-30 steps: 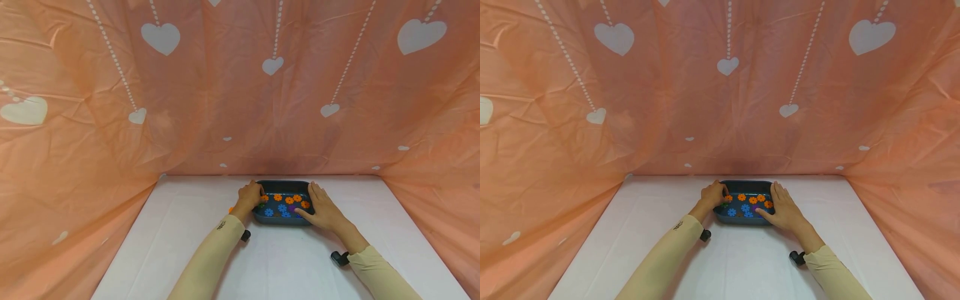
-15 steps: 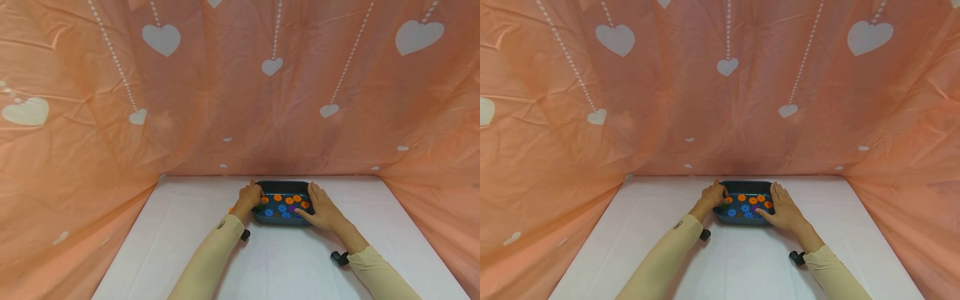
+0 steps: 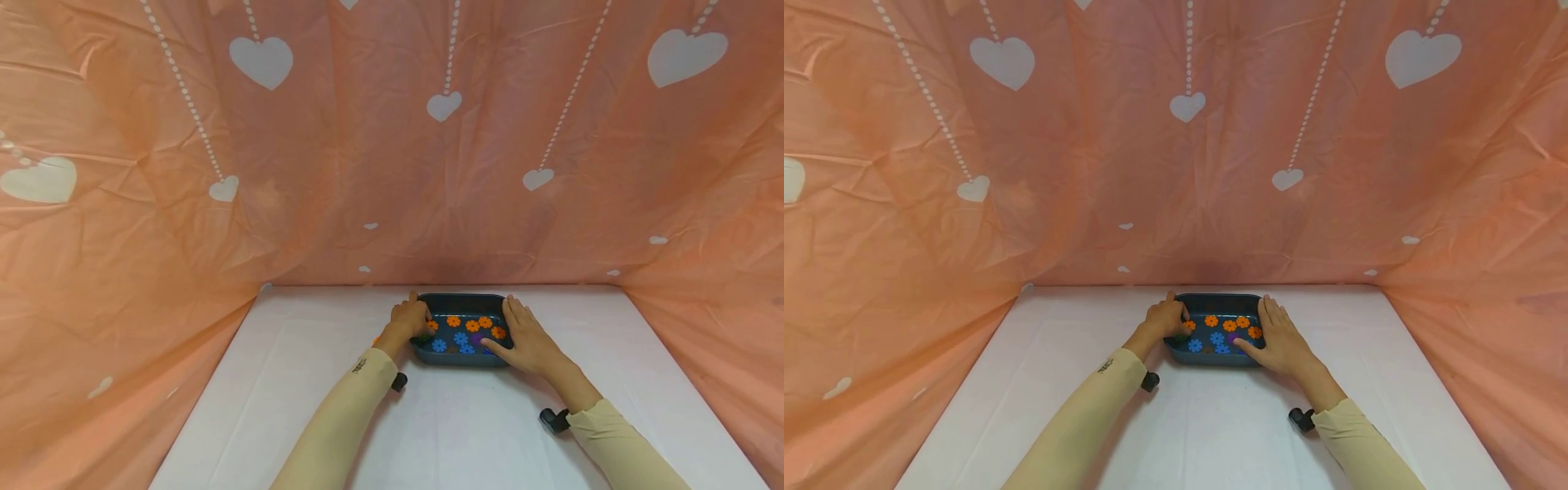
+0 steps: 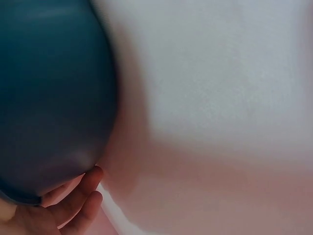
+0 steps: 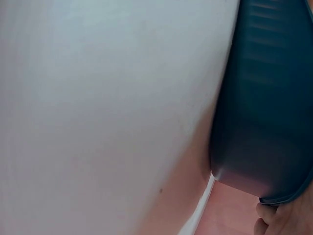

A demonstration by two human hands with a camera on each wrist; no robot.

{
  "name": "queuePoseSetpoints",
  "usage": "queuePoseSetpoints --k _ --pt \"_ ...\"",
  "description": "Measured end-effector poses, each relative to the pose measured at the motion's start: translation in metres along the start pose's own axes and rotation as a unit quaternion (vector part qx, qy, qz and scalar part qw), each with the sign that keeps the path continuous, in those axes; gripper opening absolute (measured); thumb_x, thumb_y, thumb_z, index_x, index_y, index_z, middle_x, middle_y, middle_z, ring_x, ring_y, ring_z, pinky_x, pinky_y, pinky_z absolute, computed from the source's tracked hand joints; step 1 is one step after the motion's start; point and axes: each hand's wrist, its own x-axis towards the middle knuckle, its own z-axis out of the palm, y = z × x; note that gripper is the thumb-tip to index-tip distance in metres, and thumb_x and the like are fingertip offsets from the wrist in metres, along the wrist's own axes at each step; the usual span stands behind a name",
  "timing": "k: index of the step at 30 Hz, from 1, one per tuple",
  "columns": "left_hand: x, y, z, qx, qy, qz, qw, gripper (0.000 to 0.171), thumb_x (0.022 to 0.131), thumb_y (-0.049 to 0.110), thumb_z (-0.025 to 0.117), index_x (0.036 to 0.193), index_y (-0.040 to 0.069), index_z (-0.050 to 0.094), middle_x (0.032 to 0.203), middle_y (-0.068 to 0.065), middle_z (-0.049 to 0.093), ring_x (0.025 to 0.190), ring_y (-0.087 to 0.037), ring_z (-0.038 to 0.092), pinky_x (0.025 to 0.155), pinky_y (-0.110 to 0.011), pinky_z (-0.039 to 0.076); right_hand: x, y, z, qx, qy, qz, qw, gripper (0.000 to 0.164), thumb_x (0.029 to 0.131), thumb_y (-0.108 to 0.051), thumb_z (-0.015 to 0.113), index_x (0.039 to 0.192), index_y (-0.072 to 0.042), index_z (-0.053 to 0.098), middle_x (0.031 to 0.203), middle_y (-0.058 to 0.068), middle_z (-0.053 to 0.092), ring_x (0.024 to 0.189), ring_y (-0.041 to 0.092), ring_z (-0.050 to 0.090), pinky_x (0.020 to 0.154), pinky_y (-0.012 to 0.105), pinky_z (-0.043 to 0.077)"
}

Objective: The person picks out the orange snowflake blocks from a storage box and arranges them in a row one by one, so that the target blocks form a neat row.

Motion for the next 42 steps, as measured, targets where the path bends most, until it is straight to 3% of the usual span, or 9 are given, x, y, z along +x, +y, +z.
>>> queuePoseSetpoints --k 14,19,24,35,42 --pt "0.002 -0.005 0.002 -0.007 -0.005 0.009 0.9999 0.036 0.093 0.038 0.087 0.120 0.015 0.082 0.143 -0.014 0.051 0.117 -0.033 0.063 0.108 -0.048 0.049 0.001 -0.003 -0.002 0.001 -0.006 0.004 1.000 0.108 0.100 -0.060 0.065 0.161 0.018 0.021 0.171 0.037 0.015 0.160 0.053 0.016 0.128 0.063 0.014" --pt "0.002 -0.009 0.002 -0.034 -0.009 0.015 0.9993 0.034 0.094 0.036 0.086 0.120 0.014 0.081 0.158 -0.017 0.044 0.129 -0.036 0.057 0.112 -0.051 0.047 0.001 -0.004 -0.001 -0.001 -0.008 0.003 1.000 0.108 0.101 -0.061 0.064 0.161 0.018 0.022 0.171 0.037 0.016 0.160 0.053 0.017 0.129 0.063 0.014" --pt "0.001 -0.012 0.001 -0.059 -0.010 0.019 0.9980 0.034 0.093 0.034 0.086 0.120 0.013 0.080 0.169 -0.016 0.035 0.146 -0.038 0.043 0.115 -0.053 0.044 0.001 -0.006 -0.001 -0.006 -0.008 0.001 1.000 0.108 0.101 -0.061 0.064 0.161 0.018 0.022 0.171 0.037 0.016 0.160 0.053 0.017 0.129 0.063 0.015" --pt "-0.004 -0.014 -0.006 -0.061 0.010 0.055 0.9965 0.032 0.095 0.035 0.084 0.120 0.016 0.077 0.169 -0.015 0.037 0.154 -0.037 0.036 0.119 -0.053 0.041 0.001 -0.007 -0.003 -0.010 -0.001 -0.003 1.000 0.107 0.101 -0.061 0.064 0.161 0.018 0.022 0.171 0.037 0.018 0.159 0.053 0.018 0.128 0.063 0.016" --pt "-0.010 -0.019 -0.016 -0.085 0.034 0.073 0.9932 0.027 0.094 0.031 0.085 0.114 0.016 0.074 0.166 -0.013 0.040 0.152 -0.035 0.038 0.114 -0.054 0.046 -0.001 -0.004 -0.003 -0.010 0.001 -0.006 1.000 0.107 0.101 -0.059 0.065 0.160 0.019 0.023 0.170 0.038 0.018 0.159 0.053 0.019 0.128 0.063 0.016"
